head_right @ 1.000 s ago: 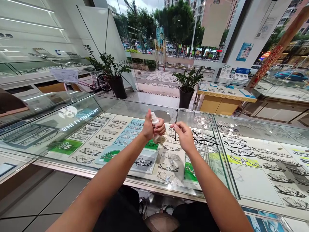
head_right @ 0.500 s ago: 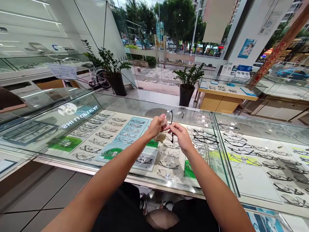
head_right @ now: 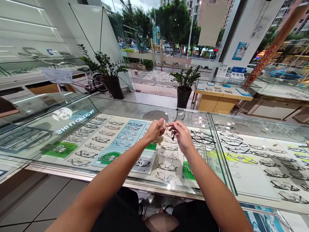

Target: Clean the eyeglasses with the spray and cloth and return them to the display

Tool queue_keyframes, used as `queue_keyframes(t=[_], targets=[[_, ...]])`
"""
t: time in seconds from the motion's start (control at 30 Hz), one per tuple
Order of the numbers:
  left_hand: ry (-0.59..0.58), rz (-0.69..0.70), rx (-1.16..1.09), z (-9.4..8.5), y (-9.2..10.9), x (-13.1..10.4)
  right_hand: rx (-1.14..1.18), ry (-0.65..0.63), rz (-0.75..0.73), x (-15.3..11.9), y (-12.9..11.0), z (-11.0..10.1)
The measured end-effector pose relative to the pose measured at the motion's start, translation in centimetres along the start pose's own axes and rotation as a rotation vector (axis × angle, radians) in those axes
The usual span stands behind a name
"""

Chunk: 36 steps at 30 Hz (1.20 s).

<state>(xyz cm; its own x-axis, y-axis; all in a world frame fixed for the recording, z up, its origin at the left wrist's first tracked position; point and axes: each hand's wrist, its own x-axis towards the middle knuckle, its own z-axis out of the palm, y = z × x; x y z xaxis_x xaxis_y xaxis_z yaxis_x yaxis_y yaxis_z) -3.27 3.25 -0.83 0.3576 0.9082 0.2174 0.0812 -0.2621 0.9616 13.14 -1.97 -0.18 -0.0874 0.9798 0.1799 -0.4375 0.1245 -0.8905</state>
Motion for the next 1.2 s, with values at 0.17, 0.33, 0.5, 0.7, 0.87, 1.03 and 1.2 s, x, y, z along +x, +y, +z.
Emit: queue_keyframes(t=[0.17, 0.33, 0.5, 0.7, 0.87, 1.03, 1.2], targets=[[-0.098, 0.038, 0.137, 0.6, -0.1, -0.3, 0.097, 0.108, -0.007, 0.6, -0.2, -0.8], [-0.127, 0.016, 0.145, 0.7, 0.0, -0.4, 0.126, 0.128, 0.011, 0.7, -0.3, -0.9], [-0.028, 0.005, 0.026, -0.9, 0.0, 0.4, 0.121, 0.112, 0.000, 0.8, -0.4, -1.2], [0.337, 0.071, 0.222, -5.1, -2.5, 2.8, 0.120, 0.101, -0.003, 1.0, -0.3, -1.6], [0.583, -0.129, 0.462, -7.4, -5.8, 4.3, 0.118, 0.106, 0.004, 1.0, -0.2, -1.7], [0.661, -0.148, 0.516, -8.7, -7.7, 4.5, 0.106, 0.107, 0.006, 1.1, -0.1, -1.8], [0.658, -0.188, 0.547, -9.3, -8.4, 4.3, 0.090, 0.107, 0.007, 1.2, 0.0, -2.0]])
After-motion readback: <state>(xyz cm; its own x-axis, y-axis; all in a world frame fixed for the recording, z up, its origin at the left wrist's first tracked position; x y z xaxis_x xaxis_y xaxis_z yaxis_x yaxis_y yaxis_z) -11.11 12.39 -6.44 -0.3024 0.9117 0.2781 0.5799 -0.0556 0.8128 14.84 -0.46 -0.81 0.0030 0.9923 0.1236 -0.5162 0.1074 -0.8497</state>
